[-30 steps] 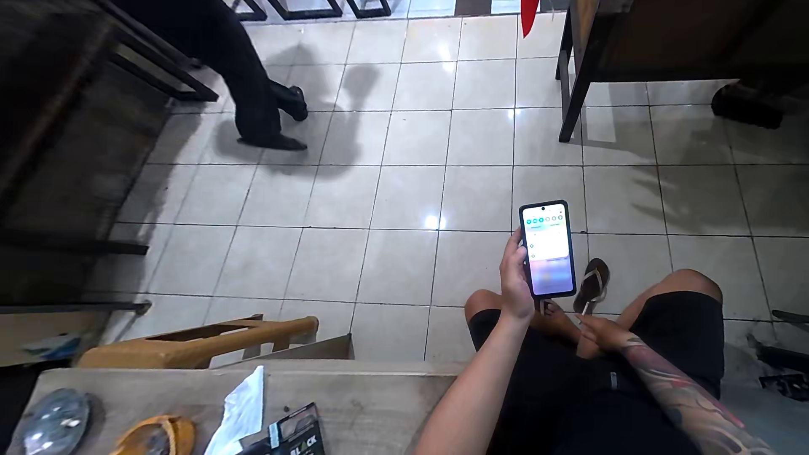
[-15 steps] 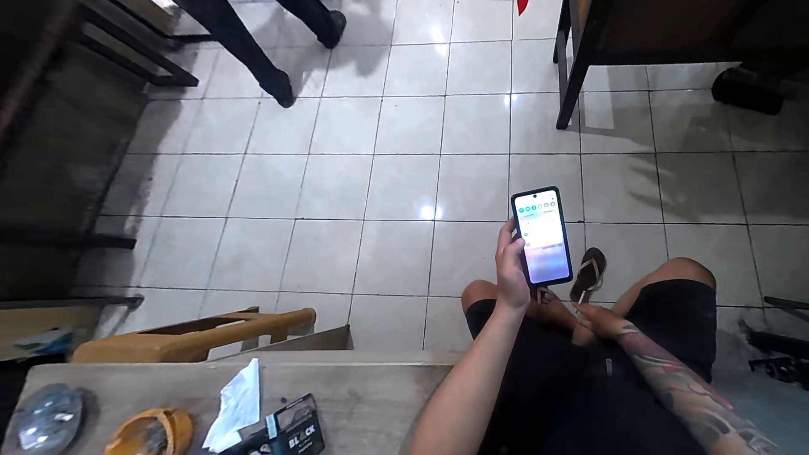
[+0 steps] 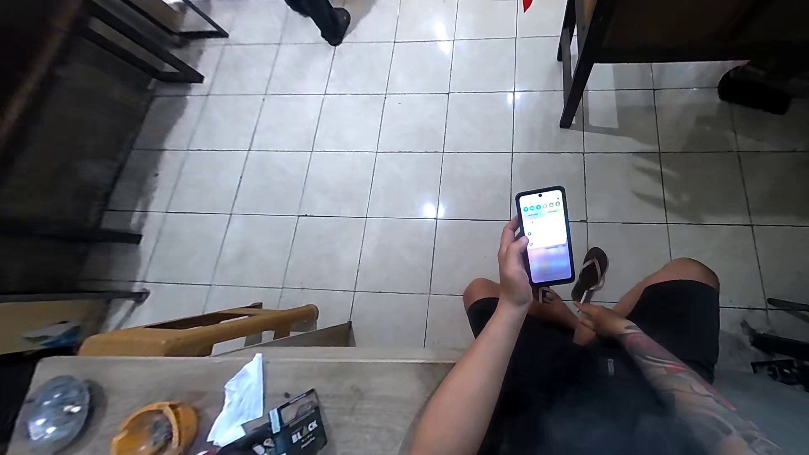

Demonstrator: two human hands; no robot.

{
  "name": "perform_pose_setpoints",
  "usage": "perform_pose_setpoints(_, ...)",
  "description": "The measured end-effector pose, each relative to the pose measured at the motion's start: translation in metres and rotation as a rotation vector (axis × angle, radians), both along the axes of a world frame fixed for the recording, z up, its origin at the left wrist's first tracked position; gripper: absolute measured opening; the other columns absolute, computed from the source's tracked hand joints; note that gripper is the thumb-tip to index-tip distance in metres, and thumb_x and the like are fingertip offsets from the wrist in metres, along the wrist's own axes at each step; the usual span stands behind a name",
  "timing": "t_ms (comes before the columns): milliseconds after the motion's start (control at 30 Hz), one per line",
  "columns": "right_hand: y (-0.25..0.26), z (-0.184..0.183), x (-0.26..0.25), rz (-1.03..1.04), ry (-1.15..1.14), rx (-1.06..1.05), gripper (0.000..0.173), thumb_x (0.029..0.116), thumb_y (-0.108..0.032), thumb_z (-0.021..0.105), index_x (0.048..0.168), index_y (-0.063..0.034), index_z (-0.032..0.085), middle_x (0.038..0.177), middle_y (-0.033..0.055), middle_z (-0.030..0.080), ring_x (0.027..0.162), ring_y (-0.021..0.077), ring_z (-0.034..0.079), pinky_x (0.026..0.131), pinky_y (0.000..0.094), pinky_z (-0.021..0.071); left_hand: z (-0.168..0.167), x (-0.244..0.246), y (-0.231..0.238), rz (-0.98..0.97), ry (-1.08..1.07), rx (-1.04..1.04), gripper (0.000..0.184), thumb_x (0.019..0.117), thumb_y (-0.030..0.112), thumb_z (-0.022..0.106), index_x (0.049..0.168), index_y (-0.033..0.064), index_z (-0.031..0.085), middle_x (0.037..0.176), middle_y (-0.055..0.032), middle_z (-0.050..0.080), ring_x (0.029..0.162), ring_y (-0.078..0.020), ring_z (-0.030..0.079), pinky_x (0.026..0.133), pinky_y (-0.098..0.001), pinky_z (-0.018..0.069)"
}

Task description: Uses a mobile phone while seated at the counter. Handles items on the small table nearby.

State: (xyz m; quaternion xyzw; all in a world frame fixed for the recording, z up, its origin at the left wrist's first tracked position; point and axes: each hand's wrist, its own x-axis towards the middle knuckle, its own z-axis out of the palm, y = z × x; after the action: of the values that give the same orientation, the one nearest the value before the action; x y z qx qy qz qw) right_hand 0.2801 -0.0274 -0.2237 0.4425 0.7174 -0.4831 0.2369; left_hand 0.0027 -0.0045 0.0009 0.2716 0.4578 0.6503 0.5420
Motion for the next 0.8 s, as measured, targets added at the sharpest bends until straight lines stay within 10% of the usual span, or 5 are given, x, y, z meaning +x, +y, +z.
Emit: perform_pose_setpoints(800, 0.001, 0.013, -0.004, 0.012, -0.034, -0.019, 0.059, 0.1081, -0.030, 0.047, 0.162, -0.0152, 0.031, 0.148, 0.0176, 0.056, 0.137, 0.0353, 0.054, 0.116, 0.0577, 0.0384, 0.001, 0.002, 0.001, 0.080, 0.046, -0.020, 0.047, 0.1094, 0.041, 0.035, 0.143, 0.0148, 0.056, 0.124, -0.0131, 0.067, 0.109, -0.0245, 0.068, 0.092, -0.0460, 0.0574)
